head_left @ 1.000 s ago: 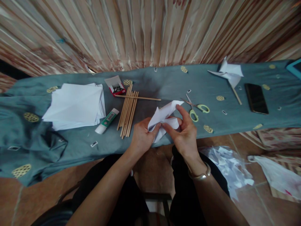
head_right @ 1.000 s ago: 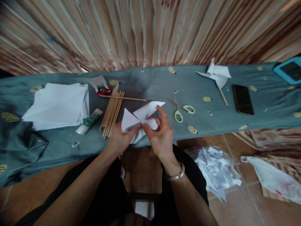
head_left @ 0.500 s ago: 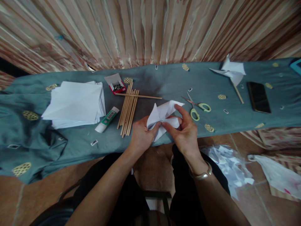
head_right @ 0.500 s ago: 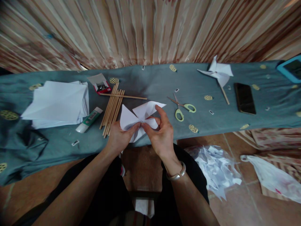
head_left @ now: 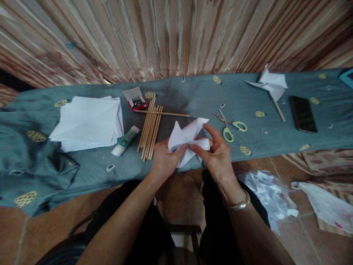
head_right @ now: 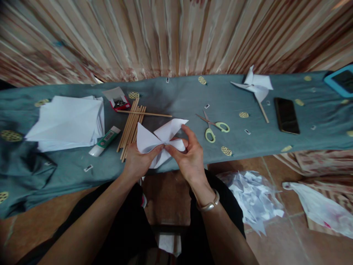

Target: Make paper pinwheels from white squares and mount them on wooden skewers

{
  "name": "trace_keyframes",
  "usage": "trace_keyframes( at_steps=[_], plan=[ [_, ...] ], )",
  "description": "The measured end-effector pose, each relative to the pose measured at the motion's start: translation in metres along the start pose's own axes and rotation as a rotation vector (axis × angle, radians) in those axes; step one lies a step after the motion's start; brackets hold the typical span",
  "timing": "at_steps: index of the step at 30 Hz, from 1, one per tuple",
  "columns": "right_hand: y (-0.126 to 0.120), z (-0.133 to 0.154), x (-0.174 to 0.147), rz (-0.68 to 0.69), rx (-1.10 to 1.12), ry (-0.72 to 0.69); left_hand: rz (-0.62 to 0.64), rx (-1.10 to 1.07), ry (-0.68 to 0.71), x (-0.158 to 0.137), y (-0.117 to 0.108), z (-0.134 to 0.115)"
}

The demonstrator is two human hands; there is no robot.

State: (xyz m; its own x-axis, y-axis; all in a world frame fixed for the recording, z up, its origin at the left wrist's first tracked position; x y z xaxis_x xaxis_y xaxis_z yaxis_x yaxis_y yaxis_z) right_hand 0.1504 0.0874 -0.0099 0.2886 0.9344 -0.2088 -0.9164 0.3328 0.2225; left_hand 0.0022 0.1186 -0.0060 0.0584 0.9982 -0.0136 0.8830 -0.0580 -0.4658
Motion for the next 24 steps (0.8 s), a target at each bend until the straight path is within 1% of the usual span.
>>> trace_keyframes(
  at_steps=[7, 13, 24],
  plan=[
    [0.0009, 0.0000, 0.0015, 0.002, 0.084, 0.088, 0.034, 0.009, -0.037, -0.0005, 0.0008, -0.0028],
    [0.0020, -0.0018, 0.0032, 0.026, 0.103, 0.114, 0.024, 0.022, 0.045, -0.0002, 0.0006, -0.0028],
    [0.0033, -0.0020, 0.0055, 0.037, 0.150, 0.117, 0.021, 0.048, 0.088, 0.0009, 0.0025, -0.0021]
  ],
)
Point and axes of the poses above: each hand's wrist, its own x-axis towards the middle knuckle, its own y-axis out of the palm, z = x × y, the point moved 5 cm from there along x, towards the middle knuckle, and after that the axes turned 11 degrees about x, right-handed, at the moved point
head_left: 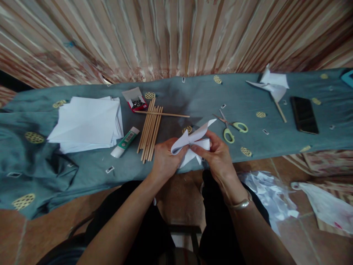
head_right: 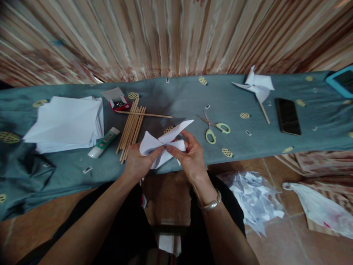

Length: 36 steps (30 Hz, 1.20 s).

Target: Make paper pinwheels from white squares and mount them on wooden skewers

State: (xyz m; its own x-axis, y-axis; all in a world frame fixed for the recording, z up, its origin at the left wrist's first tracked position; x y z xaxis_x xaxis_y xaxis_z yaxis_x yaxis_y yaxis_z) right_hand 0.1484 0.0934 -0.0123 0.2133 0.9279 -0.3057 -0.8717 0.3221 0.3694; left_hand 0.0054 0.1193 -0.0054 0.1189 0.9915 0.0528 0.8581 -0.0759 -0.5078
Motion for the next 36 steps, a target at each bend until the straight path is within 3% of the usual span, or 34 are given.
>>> trace_keyframes(
  at_steps=[36],
  plan=[
    [-0.0055, -0.0071, 0.0022, -0.049, -0.015, 0.017, 0.019, 0.036, -0.010, 0.0010, 0.0020, 0.0011]
  ],
)
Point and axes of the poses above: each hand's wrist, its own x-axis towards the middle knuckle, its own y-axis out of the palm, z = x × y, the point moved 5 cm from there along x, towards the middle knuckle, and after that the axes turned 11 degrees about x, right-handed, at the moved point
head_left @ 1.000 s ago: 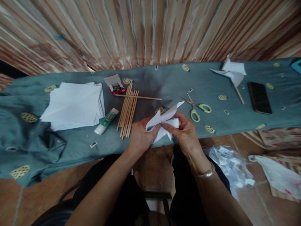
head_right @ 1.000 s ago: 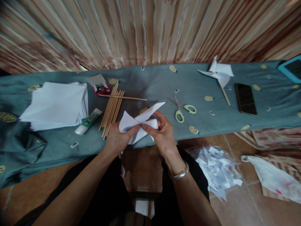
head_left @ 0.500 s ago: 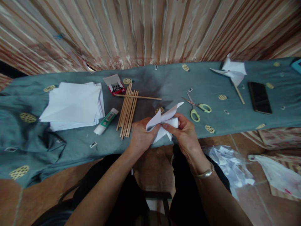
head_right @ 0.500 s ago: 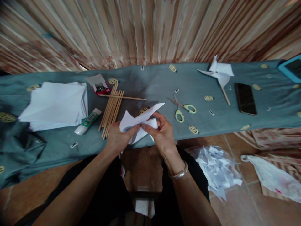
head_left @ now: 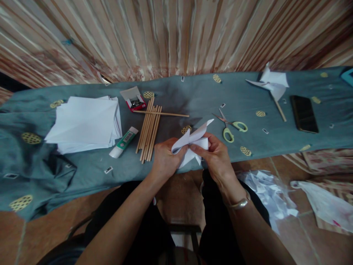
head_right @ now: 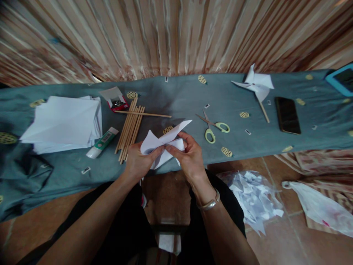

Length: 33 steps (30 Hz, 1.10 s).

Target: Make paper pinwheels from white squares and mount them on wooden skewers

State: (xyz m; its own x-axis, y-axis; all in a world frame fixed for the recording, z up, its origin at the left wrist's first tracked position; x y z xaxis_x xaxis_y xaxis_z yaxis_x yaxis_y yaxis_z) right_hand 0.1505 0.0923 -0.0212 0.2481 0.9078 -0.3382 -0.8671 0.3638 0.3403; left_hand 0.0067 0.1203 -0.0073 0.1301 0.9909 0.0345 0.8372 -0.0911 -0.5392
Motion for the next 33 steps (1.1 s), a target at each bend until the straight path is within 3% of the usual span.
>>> trace_keyframes(
  at_steps=[16, 33],
  plan=[
    [0.002, 0.002, 0.001, -0.032, 0.033, -0.007, 0.008, 0.025, 0.054, 0.000, 0.000, -0.004],
    [-0.001, 0.007, 0.001, 0.051, 0.008, -0.010, 0.072, -0.263, -0.208, 0.004, 0.007, 0.006]
  ],
)
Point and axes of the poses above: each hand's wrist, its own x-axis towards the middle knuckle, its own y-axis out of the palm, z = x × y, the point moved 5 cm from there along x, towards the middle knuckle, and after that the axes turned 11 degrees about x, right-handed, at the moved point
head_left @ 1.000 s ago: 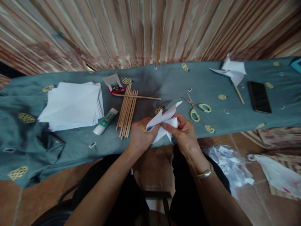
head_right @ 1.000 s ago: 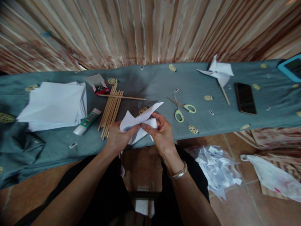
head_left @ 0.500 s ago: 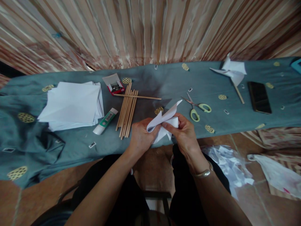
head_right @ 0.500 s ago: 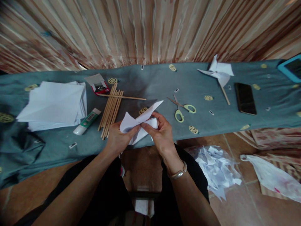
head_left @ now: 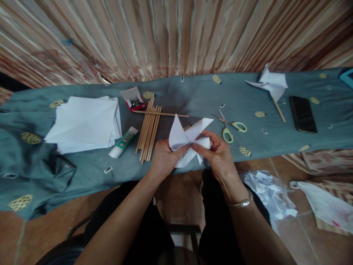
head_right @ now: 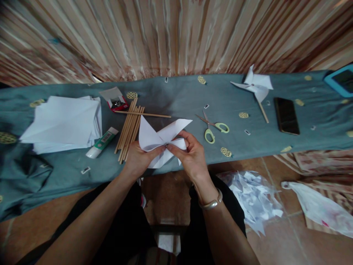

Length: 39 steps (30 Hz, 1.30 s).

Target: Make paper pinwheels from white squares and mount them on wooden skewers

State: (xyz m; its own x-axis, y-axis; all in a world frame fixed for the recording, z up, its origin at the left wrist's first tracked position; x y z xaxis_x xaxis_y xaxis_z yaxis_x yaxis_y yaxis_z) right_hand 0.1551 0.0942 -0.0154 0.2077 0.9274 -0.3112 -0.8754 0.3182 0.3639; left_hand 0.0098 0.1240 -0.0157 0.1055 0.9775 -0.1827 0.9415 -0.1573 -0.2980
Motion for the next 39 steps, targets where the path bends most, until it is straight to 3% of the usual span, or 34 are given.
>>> trace_keyframes(
  at_steps=[12, 23, 32, 39],
  plan=[
    [-0.001, 0.000, -0.001, -0.078, -0.048, -0.048, -0.011, -0.010, 0.009, -0.002, 0.002, 0.003],
    [-0.003, 0.000, -0.002, -0.031, -0.081, -0.060, -0.038, -0.041, -0.036, -0.001, 0.002, 0.006],
    [-0.010, 0.009, -0.004, -0.075, -0.238, -0.176, 0.126, -0.083, 0.013, 0.000, 0.005, 0.005],
    [-0.023, 0.024, -0.009, -0.111, -0.289, -0.193, 0.207, -0.306, 0.036, 0.006, -0.006, -0.001]
  ],
)
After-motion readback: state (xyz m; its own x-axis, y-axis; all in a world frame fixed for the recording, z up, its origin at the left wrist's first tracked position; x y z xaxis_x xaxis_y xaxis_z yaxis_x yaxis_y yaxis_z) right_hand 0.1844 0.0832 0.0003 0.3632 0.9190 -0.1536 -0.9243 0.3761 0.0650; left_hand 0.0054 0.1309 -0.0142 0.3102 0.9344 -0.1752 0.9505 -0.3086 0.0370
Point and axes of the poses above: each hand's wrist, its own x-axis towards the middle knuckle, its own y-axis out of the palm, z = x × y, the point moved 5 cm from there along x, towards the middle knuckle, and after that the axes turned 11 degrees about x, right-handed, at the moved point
